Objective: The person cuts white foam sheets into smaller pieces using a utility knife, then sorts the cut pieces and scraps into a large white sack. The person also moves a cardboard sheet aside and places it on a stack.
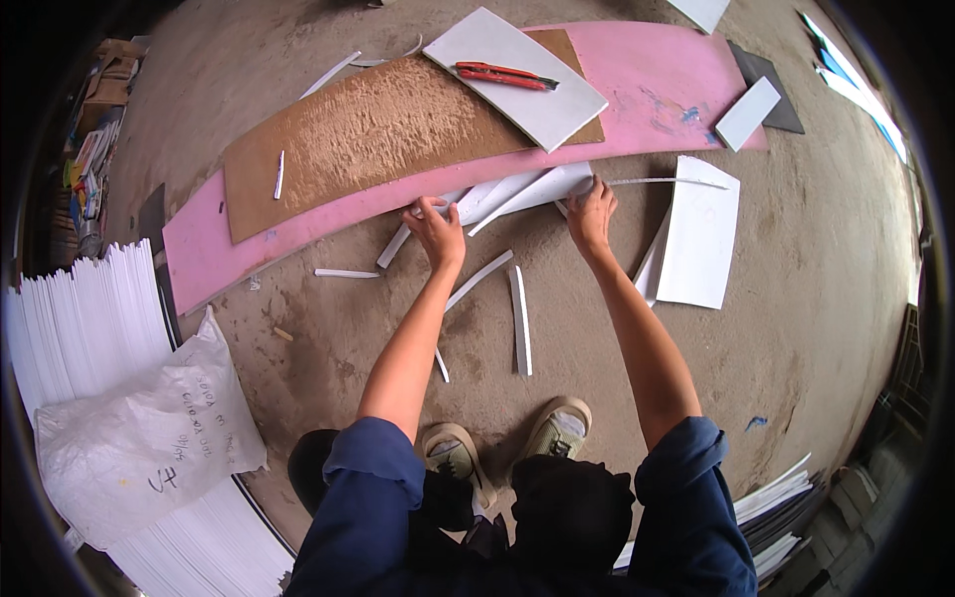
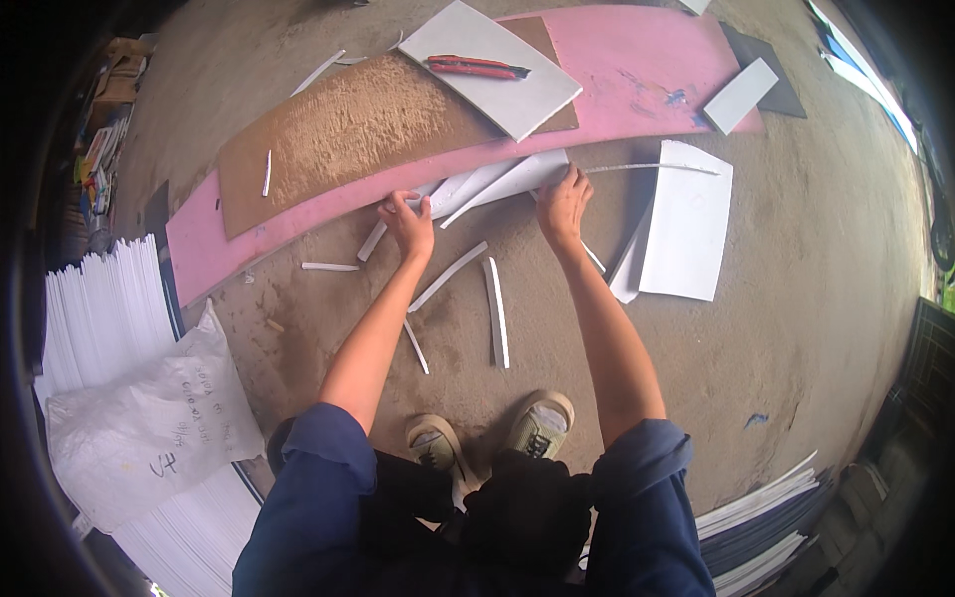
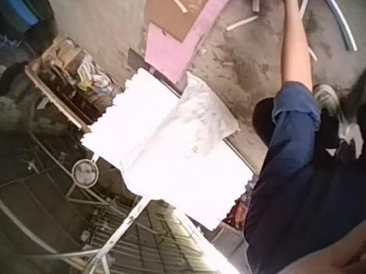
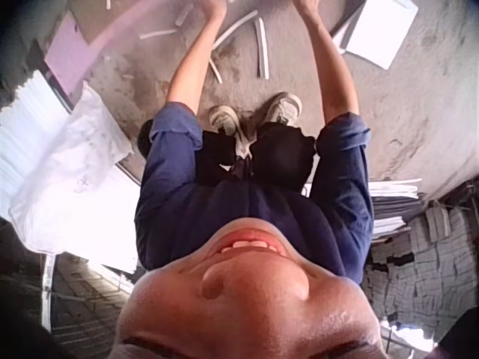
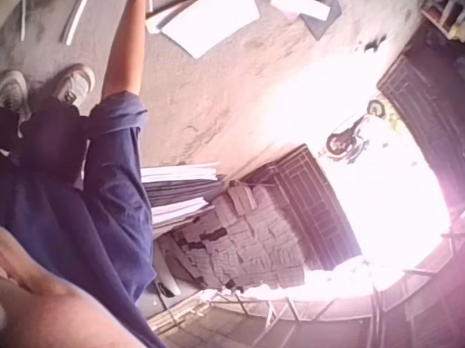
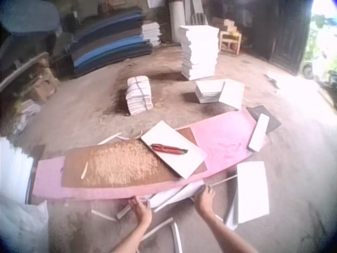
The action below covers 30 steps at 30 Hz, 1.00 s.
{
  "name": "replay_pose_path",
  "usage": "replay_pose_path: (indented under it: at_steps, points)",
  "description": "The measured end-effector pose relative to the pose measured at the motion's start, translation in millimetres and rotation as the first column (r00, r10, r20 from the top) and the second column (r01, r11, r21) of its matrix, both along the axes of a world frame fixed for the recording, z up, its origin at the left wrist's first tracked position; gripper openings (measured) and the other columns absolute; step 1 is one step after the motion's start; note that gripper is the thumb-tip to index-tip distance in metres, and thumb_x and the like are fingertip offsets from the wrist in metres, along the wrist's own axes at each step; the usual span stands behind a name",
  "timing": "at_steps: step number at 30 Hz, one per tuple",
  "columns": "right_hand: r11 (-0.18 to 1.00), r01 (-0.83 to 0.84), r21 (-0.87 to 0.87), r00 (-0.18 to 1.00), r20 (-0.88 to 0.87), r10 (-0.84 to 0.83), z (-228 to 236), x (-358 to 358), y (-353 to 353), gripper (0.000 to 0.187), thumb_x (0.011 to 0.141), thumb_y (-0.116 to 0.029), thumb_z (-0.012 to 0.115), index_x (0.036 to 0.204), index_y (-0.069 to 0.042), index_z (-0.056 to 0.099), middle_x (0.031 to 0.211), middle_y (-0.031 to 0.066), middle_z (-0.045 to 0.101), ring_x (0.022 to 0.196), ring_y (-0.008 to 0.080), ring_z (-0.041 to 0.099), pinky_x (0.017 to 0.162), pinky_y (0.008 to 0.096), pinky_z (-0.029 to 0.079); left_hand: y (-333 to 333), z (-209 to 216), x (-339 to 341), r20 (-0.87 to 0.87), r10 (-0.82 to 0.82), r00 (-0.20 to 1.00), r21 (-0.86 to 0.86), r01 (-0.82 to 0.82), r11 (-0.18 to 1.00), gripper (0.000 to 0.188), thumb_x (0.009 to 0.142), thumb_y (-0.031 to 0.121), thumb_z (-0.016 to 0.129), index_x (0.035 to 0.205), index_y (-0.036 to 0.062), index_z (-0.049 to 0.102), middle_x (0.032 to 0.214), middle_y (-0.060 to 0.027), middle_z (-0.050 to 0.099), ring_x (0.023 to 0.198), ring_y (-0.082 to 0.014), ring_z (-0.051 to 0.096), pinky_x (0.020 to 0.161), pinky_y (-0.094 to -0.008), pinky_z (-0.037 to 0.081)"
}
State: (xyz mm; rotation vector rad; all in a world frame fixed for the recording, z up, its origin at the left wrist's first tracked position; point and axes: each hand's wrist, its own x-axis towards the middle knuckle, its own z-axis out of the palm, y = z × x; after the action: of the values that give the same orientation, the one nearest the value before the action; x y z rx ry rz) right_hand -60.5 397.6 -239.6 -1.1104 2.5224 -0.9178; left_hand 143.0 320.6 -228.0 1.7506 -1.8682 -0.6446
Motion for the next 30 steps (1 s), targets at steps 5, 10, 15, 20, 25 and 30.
replay_pose_path:
  at_steps: [5,10,15,20,25,30]
  points:
    - [0.991,0.127,-0.043,0.987,0.1,-0.122,3,8,-9,0.064,0.072,-0.009,0.061,0.124,0.009,0.028,0.123,0.0286,0.028,0.113,0.0418,0.031,0.096,0.0456,0.028,12,-10,-9,-0.065,0.144,0.987,0.014,-0.143,0.99,0.043,0.067,0.008,0.07,0.098,0.0062,0.039,0.103,-0.0171,0.041,0.102,-0.0336,0.036,0.084,-0.0452,0.033]
    - [0.988,0.153,0.01,0.987,0.049,-0.153,13,-18,36,0.069,0.07,-0.011,0.066,0.126,0.004,0.028,0.124,0.0281,0.025,0.114,0.0407,0.029,0.098,0.0454,0.026,75,-7,1,-0.077,-0.248,0.966,0.245,0.259,0.934,0.05,0.065,0.019,0.074,0.1,0.0096,0.04,0.101,-0.0175,0.042,0.102,-0.0355,0.038,0.084,-0.0445,0.036]
    - [0.873,0.448,0.196,0.873,0.114,-0.474,34,32,75,0.085,0.069,-0.04,0.069,0.128,0.001,0.024,0.123,0.0263,0.025,0.116,0.0405,0.025,0.096,0.0509,0.023,95,25,33,-0.215,-0.341,0.915,0.168,0.379,0.91,0.042,0.069,0.006,0.069,0.102,0.0076,0.042,0.105,-0.0163,0.033,0.091,-0.0322,0.047,0.077,-0.0401,0.045]
    - [0.901,0.289,0.324,0.95,0.016,-0.311,27,86,76,0.111,0.058,-0.048,0.074,0.134,-0.001,0.008,0.123,0.0262,0.026,0.115,0.0387,0.028,0.092,0.0515,0.025,81,20,67,0.269,-0.677,0.685,0.085,0.683,0.725,0.078,0.063,0.041,0.073,0.125,0.012,0.035,0.119,-0.0101,0.031,0.109,-0.0276,0.035,0.089,-0.0487,0.029]
    - [0.92,0.081,0.384,0.987,0.095,-0.127,51,88,60,0.115,0.057,-0.031,0.079,0.136,0.0,0.001,0.12,0.025,0.032,0.112,0.0377,0.036,0.088,0.0463,0.033,67,19,81,0.386,-0.789,0.478,0.061,0.84,0.539,0.073,0.062,0.039,0.074,0.121,0.0109,0.041,0.112,-0.0078,0.035,0.108,-0.0254,0.035,0.093,-0.0446,0.028]
    - [0.931,0.053,0.361,0.979,0.166,-0.12,54,83,56,0.108,0.054,-0.022,0.081,0.133,0.001,0.01,0.116,0.0249,0.034,0.103,0.039,0.048,0.08,0.043,0.044,69,6,83,0.392,-0.831,0.395,0.022,0.899,0.438,0.039,0.071,0.022,0.067,0.104,0.007,0.051,0.101,-0.0048,0.041,0.099,-0.0214,0.042,0.089,-0.0369,0.036]
